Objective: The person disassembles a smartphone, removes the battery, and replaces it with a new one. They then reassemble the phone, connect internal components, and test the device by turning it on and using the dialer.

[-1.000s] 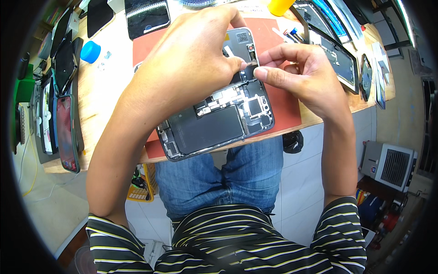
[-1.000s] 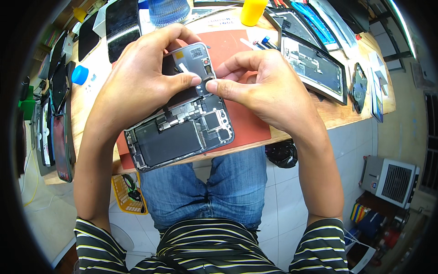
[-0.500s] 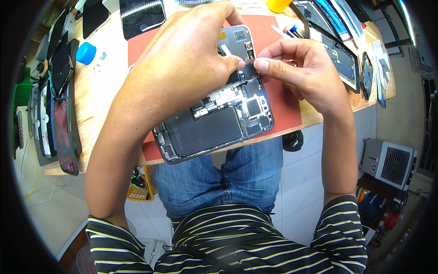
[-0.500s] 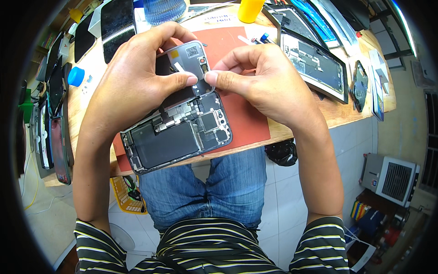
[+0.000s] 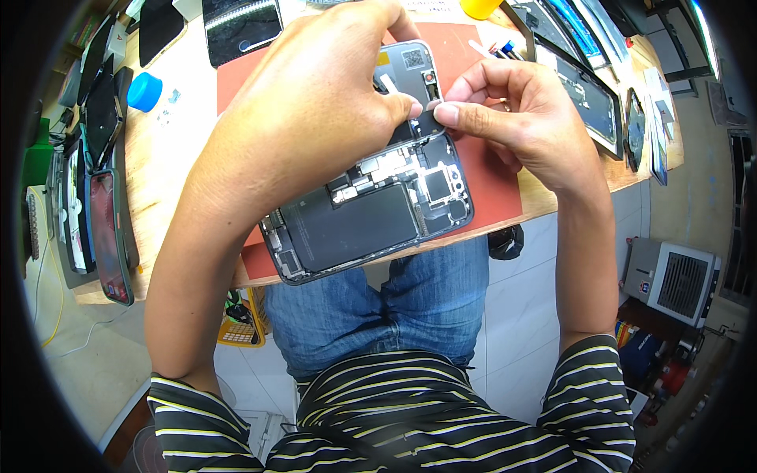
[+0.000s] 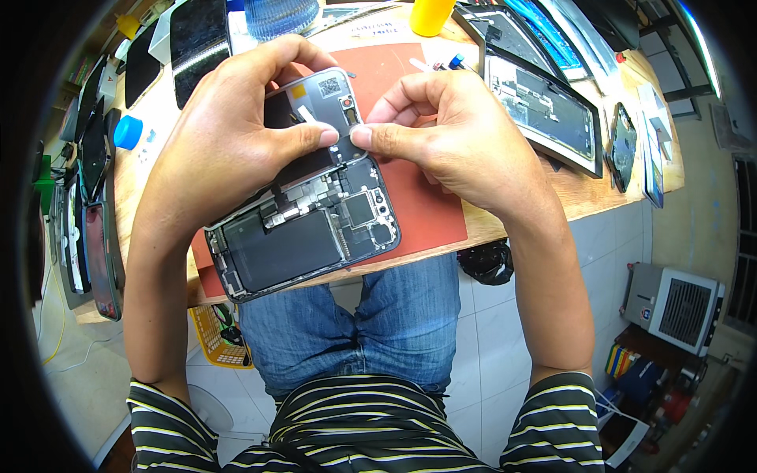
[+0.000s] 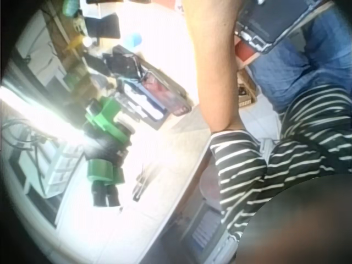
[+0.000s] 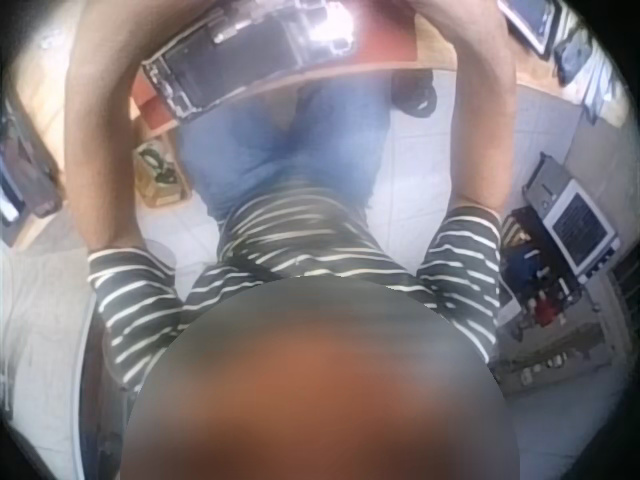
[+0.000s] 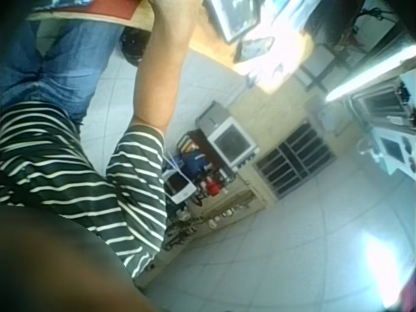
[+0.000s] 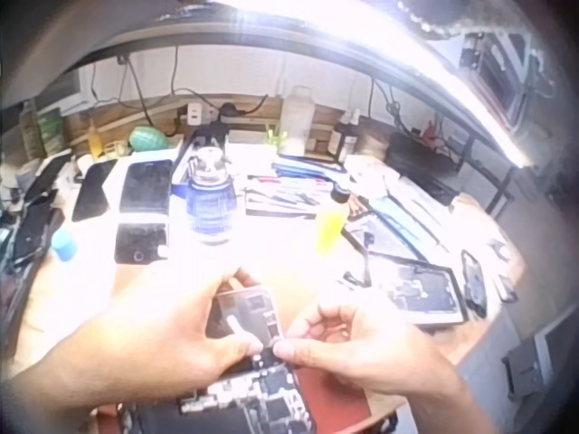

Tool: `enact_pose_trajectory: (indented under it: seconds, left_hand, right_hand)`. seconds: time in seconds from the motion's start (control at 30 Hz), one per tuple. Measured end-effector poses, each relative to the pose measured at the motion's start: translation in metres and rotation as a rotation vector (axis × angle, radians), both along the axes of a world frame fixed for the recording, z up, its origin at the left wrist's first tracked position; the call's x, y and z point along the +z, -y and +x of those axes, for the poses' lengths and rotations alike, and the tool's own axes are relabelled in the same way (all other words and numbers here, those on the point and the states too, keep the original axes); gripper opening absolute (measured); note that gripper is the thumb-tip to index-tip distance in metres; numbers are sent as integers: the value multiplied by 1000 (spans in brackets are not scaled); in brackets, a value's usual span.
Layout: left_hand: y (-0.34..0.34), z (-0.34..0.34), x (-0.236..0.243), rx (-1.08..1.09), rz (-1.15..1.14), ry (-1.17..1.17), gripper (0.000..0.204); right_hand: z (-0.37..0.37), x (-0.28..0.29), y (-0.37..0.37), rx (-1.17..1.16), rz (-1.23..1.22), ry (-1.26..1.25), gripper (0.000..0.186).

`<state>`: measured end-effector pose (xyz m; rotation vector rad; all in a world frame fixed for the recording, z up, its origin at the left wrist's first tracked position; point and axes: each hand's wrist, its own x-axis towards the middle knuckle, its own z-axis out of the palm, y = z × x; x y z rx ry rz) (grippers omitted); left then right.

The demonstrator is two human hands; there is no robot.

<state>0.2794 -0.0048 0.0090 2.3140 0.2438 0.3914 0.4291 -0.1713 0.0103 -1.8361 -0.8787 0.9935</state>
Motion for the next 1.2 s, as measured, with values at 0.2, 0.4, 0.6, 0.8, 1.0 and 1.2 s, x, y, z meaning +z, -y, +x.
enact_pose_trajectory:
  seconds: [0.2,0.4,0.6,0.8,1.0,1.2]
  left_hand:
    - [0,0,0,-3,-53,-13,40]
    - [0,1,-1,-11,-69,-14,40]
    - [0,1,0,-5,-41,-20,39]
    - [1,1,2,3,-47,-25,39]
    - [1,1,3,5,10,0,40]
    - [4,1,4,22,-36,-15,40]
  right_hand:
    - [1,-1,1,9,-1,14,24]
    - [-3,-18,0,3,138,127,22]
    - [-5,-11,4,63,17,237,20]
    - [-8,-14,2,73,26,248,18]
    - [-7,-13,1,63,24,185,19]
    - [-9,-9,1,46,18,156,22]
